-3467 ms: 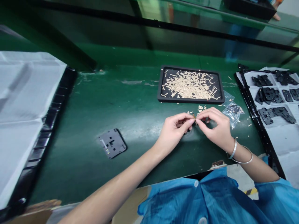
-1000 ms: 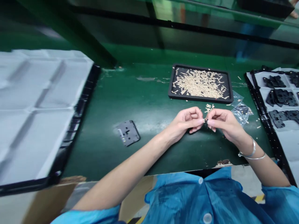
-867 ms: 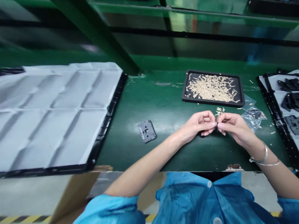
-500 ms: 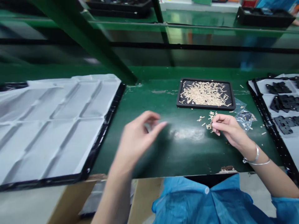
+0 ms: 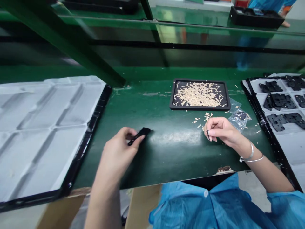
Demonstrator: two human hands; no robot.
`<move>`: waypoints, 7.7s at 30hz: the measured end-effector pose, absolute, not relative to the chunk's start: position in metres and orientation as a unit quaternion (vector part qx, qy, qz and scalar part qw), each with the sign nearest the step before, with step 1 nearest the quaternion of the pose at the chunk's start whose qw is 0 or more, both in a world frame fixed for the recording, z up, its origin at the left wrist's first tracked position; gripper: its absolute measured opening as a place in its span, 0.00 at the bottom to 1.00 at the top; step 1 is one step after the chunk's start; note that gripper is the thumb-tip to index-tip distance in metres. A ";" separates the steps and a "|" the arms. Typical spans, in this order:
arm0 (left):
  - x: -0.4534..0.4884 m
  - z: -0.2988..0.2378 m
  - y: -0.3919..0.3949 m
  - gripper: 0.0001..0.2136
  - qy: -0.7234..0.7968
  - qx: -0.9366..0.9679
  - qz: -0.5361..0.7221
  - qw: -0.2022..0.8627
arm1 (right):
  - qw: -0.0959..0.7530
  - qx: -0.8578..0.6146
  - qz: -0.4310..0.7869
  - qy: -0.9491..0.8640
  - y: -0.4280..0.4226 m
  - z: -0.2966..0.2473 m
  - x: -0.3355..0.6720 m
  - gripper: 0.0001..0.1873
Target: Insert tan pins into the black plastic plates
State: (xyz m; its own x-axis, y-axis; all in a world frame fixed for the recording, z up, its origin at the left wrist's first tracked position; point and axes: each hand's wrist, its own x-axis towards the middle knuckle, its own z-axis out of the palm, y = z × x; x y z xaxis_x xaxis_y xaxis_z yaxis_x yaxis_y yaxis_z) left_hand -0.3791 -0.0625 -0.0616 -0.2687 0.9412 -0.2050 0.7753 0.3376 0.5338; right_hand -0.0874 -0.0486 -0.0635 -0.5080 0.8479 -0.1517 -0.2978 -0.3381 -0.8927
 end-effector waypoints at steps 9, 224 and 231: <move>-0.286 -0.074 -0.035 0.15 0.252 0.391 0.319 0.826 | 0.337 -0.312 0.777 -0.430 -0.044 -0.070 -0.082 0.13; -0.276 -0.089 -0.038 0.13 0.344 0.449 0.539 0.623 | 0.357 -0.542 0.558 -0.517 -0.052 -0.055 -0.103 0.05; -0.276 -0.088 -0.037 0.13 0.346 0.443 0.538 0.629 | 0.360 -0.544 0.553 -0.519 -0.052 -0.055 -0.102 0.04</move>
State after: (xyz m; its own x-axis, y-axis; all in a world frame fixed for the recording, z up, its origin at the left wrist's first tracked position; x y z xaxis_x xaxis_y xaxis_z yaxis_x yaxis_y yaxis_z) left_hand -0.2763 -0.0374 -0.0879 0.1831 0.9822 0.0411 -0.3702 0.0302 0.9285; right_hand -0.1023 -0.0523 -0.0551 -0.1505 0.9621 -0.2275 0.1673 -0.2020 -0.9650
